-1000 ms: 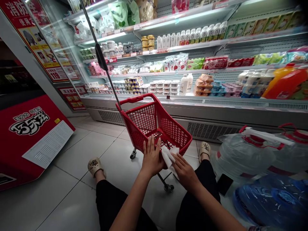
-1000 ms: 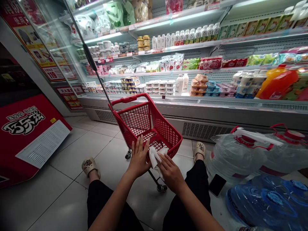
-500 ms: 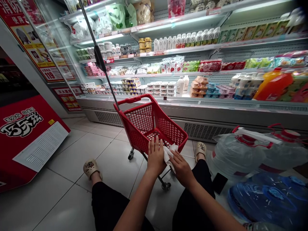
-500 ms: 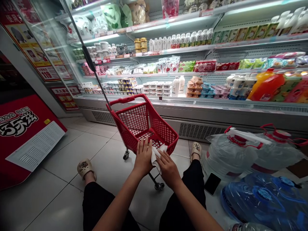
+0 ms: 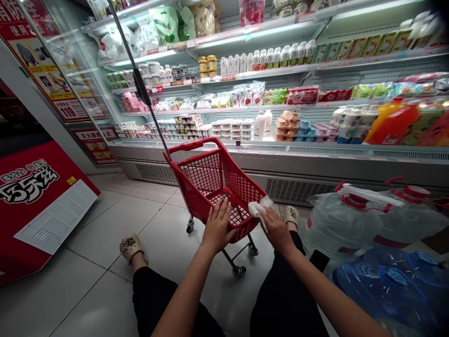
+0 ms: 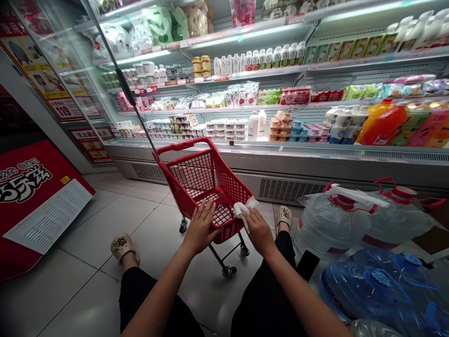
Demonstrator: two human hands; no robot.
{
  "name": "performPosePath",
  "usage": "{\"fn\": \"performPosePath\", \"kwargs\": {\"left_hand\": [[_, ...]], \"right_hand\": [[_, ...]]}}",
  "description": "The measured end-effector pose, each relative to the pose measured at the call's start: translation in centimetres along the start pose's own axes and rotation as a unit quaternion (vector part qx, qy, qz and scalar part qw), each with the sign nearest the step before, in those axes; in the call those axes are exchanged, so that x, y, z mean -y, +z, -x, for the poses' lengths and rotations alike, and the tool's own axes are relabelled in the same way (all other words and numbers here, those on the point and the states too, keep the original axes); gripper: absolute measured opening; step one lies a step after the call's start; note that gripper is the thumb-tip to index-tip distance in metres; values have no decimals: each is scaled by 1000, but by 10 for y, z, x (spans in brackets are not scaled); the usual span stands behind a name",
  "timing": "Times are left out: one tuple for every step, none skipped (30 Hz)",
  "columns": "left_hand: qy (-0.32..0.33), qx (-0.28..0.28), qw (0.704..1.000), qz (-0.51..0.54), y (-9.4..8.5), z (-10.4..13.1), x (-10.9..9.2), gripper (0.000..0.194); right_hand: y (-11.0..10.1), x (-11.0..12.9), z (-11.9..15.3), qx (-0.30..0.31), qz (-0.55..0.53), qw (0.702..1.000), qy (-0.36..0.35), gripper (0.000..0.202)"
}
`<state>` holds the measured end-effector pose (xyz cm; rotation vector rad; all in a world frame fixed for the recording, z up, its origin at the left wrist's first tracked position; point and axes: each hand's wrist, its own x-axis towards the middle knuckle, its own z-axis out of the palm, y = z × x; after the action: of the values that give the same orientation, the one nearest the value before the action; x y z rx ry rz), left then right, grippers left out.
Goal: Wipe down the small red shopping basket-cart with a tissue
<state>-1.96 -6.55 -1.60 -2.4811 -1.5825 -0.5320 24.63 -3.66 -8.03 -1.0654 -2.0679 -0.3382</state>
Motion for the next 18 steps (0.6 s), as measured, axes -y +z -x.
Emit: {"fn": "performPosePath", "kwargs": {"left_hand": [[5,8,1000,5,-3,0,6,86],[5,18,1000,7,-6,1,11,89],[2,28,1000,7,-8,1,15,92],[-8,37,999,2,-10,1,18,96],[-24,42,999,-6,-11,1,19,100],[-41,43,998,-16,-11,1,19,101],[-54,39,997,-26,-11,2,17,100],[-60,32,997,-32,-9,3,15,97],[-58,25,997,-35,-7,5,13,94],[-51,18,998,-36,-5,7,11,91],[-43,13,998,-36,-3,10,11,89],[-38,7,999,-35,-2,13,13,87],[-38,2,999,-35,-2,16,16,85],[-42,-5,999,-35,-2,19,20,83],[-48,-11,998,-35,-2,20,24,81],[-53,-16,998,-34,-2,21,28,80],[-60,-19,997,-35,-2,22,31,79],[-70,-20,997,-36,-1,22,32,79]], "right_hand": [[1,14,0,0,-5,1000,-6,52],[2,29,0,1,-10,1000,-15,53],[4,43,0,3,-15,1000,-26,54],[6,56,-1,4,-20,999,-38,54],[7,68,-3,6,-25,998,-51,54],[9,77,-5,7,-31,997,-65,52],[11,84,-8,7,-39,996,-83,50],[12,89,-10,9,-47,993,-104,48],[13,90,-13,15,-54,991,-124,46],[14,87,-15,22,-59,988,-144,45],[14,82,-16,29,-61,985,-158,45],[13,74,-17,32,-60,984,-164,46],[12,64,-18,32,-56,985,-159,47],[11,53,-18,28,-50,987,-147,48],[9,42,-17,24,-44,990,-132,50],[7,34,-17,21,-39,992,-117,52],[6,28,-16,19,-34,994,-102,54],[6,27,-16,18,-31,995,-89,55]]}}
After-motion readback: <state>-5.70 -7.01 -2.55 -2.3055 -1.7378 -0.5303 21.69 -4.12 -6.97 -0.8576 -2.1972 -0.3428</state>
